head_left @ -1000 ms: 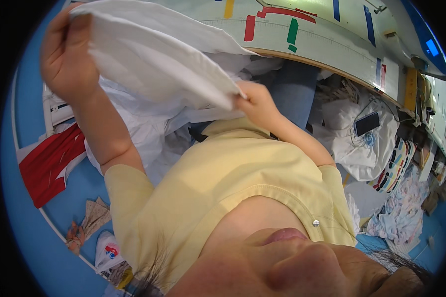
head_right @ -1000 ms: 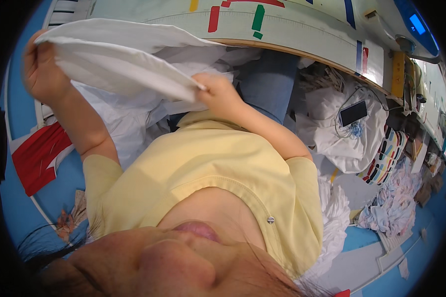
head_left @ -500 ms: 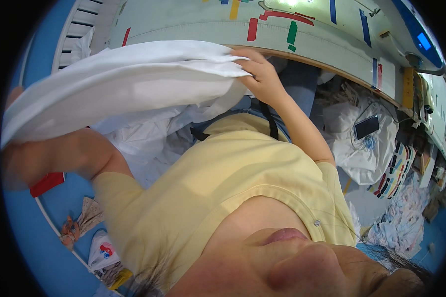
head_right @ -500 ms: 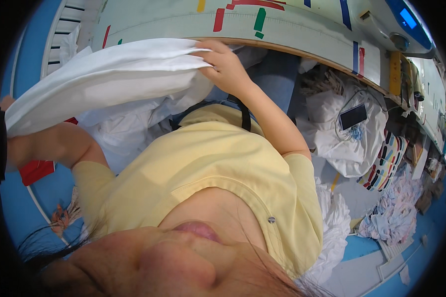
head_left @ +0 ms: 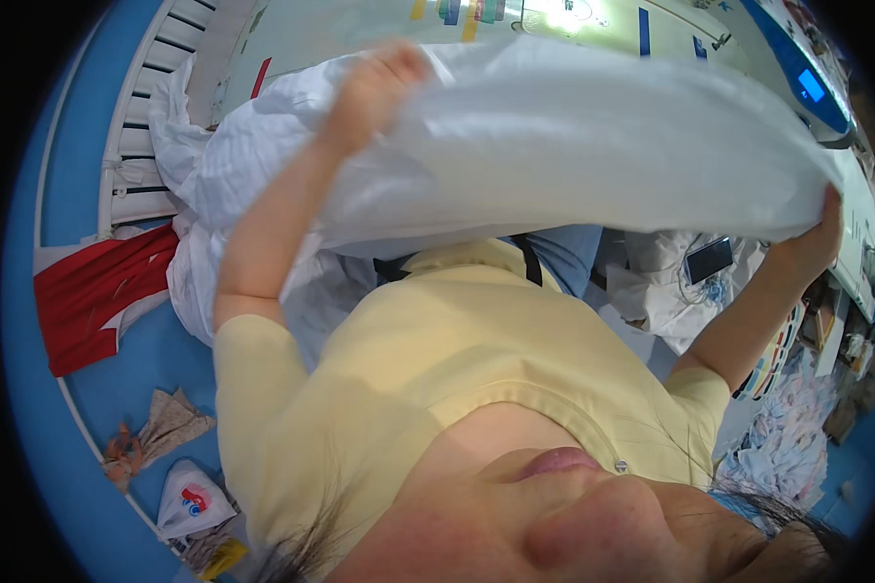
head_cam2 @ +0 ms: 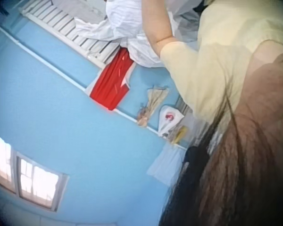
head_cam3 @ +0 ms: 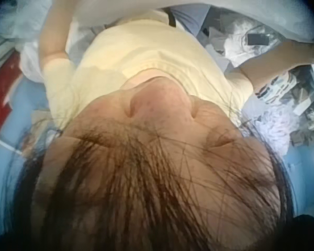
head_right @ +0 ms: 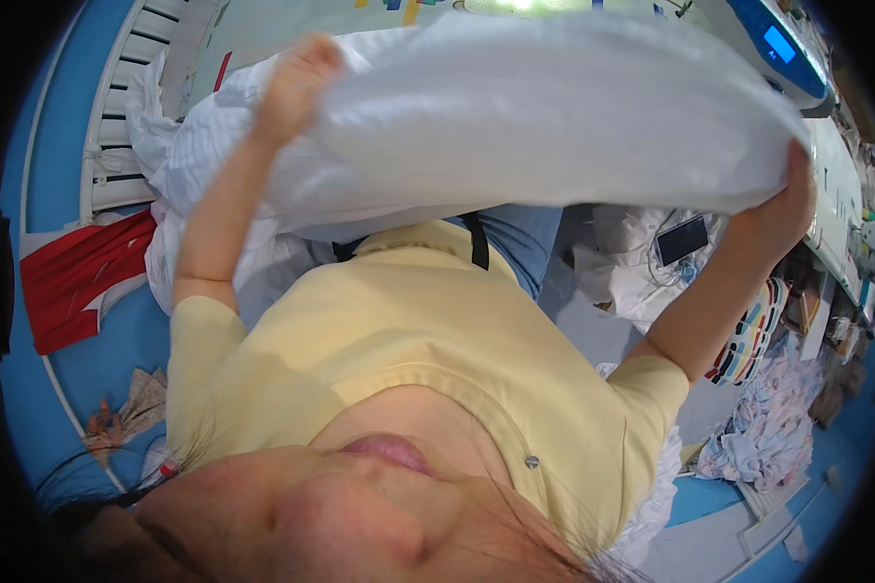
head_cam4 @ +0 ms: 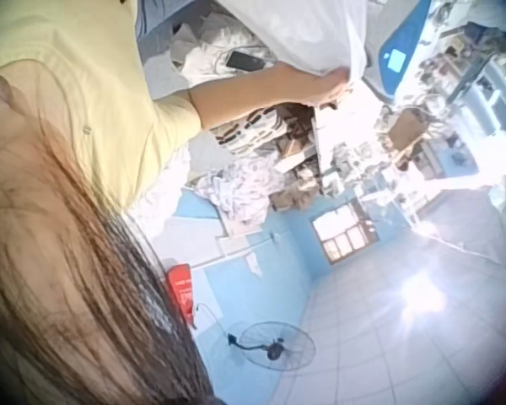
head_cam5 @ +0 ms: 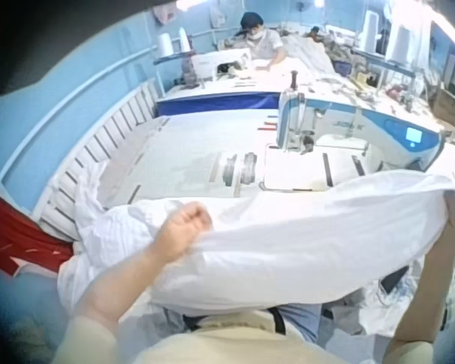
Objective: Inspecting a large piece of white textile and trimming threads at a sewing workstation.
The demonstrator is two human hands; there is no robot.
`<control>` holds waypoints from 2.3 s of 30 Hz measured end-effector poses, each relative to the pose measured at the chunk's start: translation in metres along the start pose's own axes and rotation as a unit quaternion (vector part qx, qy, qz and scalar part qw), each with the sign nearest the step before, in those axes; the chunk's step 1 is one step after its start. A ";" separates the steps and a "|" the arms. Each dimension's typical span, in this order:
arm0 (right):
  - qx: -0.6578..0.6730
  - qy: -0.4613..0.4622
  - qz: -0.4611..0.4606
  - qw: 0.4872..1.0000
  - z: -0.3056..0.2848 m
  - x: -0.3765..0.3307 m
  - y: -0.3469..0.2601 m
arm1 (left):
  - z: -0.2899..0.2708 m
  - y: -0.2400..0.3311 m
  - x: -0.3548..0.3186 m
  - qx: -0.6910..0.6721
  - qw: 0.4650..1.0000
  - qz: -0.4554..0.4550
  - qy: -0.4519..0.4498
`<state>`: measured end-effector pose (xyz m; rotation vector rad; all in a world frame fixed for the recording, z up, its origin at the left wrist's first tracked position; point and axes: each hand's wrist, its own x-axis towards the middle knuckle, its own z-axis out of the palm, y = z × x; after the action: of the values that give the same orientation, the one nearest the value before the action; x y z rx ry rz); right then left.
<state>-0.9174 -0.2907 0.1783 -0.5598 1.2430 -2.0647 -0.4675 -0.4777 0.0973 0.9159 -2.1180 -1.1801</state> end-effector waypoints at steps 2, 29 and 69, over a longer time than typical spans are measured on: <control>-0.236 -0.041 -0.102 0.965 -0.047 0.001 0.021 | 0.057 -0.029 -0.024 -0.066 0.993 -0.099 0.003; -0.367 -0.387 0.028 0.845 -0.019 -0.092 0.173 | -0.062 -0.061 -0.015 -0.158 0.928 -0.092 0.325; -0.861 0.060 -0.175 0.474 -0.163 0.132 -0.028 | -0.034 -0.113 0.093 0.211 0.940 -0.099 0.249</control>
<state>-1.1237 -0.2769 0.1319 -1.5105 3.1924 -0.1249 -0.4667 -0.6103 0.0264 1.4703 -1.9065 -0.4903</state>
